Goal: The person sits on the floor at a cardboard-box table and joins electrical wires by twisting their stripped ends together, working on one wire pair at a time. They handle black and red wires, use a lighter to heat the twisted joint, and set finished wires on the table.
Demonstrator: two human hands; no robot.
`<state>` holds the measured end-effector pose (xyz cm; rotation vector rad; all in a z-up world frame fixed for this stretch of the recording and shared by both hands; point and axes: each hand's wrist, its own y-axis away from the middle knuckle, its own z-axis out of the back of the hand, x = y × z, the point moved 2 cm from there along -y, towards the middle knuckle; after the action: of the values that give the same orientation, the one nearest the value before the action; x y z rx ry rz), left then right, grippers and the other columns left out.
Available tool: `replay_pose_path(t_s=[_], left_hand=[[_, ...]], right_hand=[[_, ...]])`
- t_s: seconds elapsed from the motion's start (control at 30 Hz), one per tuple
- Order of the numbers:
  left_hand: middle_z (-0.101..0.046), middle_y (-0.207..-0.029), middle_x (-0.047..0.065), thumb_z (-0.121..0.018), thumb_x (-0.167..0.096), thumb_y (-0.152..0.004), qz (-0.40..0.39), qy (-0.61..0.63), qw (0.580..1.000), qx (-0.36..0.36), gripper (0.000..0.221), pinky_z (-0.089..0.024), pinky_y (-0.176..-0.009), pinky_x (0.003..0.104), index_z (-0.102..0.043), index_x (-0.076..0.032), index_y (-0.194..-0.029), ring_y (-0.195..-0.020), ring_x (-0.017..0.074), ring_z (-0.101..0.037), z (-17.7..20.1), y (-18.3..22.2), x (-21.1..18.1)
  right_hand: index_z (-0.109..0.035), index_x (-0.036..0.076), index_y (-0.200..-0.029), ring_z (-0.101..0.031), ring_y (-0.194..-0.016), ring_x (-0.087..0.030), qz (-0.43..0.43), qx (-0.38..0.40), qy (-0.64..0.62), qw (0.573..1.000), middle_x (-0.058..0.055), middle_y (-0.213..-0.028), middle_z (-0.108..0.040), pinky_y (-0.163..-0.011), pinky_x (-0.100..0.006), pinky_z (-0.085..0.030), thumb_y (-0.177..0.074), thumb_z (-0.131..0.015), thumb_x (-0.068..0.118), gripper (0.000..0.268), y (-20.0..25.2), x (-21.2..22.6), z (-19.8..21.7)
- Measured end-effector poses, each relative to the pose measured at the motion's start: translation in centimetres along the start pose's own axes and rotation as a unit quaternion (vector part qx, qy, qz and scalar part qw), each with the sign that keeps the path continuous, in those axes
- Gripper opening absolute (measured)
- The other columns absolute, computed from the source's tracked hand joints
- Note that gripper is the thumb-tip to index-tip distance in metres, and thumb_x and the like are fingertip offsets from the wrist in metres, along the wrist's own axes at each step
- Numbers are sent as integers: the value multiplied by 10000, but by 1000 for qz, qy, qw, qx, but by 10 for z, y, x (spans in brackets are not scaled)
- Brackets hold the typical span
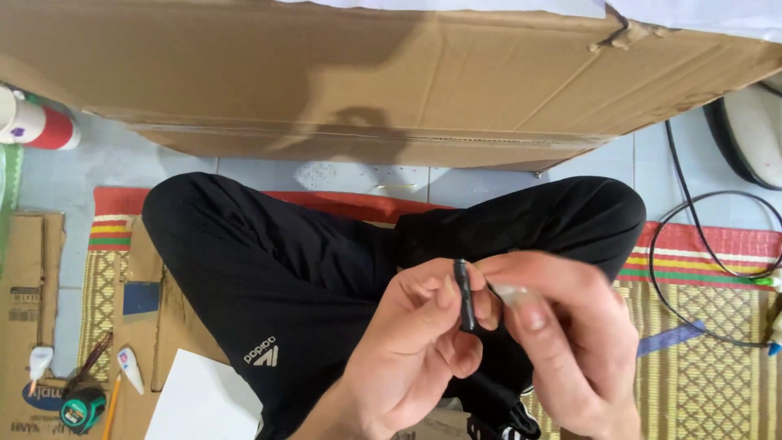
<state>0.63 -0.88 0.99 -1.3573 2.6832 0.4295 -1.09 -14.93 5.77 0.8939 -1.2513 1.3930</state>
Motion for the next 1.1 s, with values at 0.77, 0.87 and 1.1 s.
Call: replay_pose_path(t_s=[0.77,0.87,1.1], left_hand=[[-741,-967,181,-712,-9,-890,-82,-338,935,-71,317,-636,-694,288,-705,149,-1165,-777,199,-701,-13,-5,-15],[-722,-956,180,-705,1,-907,-120,-321,937,-73,222,-631,-678,295,-733,145,-1074,-772,212,-689,-9,-5,-9],[-760,-763,114,-754,-17,-855,-217,-430,860,-167,130,-605,-546,224,-780,85,-931,-621,132,-701,-12,-3,-25]], right_hand=[[-648,-40,-911,-419,-567,-61,-135,-127,-196,963,-4,-676,-535,-525,-183,-340,-961,-665,50,104,-10,-49,1],[-643,-34,-925,-368,-533,-65,-144,-145,-261,943,4,-652,-489,-486,-214,-299,-982,-641,69,118,-9,-50,-3],[-478,34,-1376,-316,-577,-68,-106,-83,-260,956,17,-662,-408,-507,-205,-278,-1085,-412,214,348,-20,-36,-9]])
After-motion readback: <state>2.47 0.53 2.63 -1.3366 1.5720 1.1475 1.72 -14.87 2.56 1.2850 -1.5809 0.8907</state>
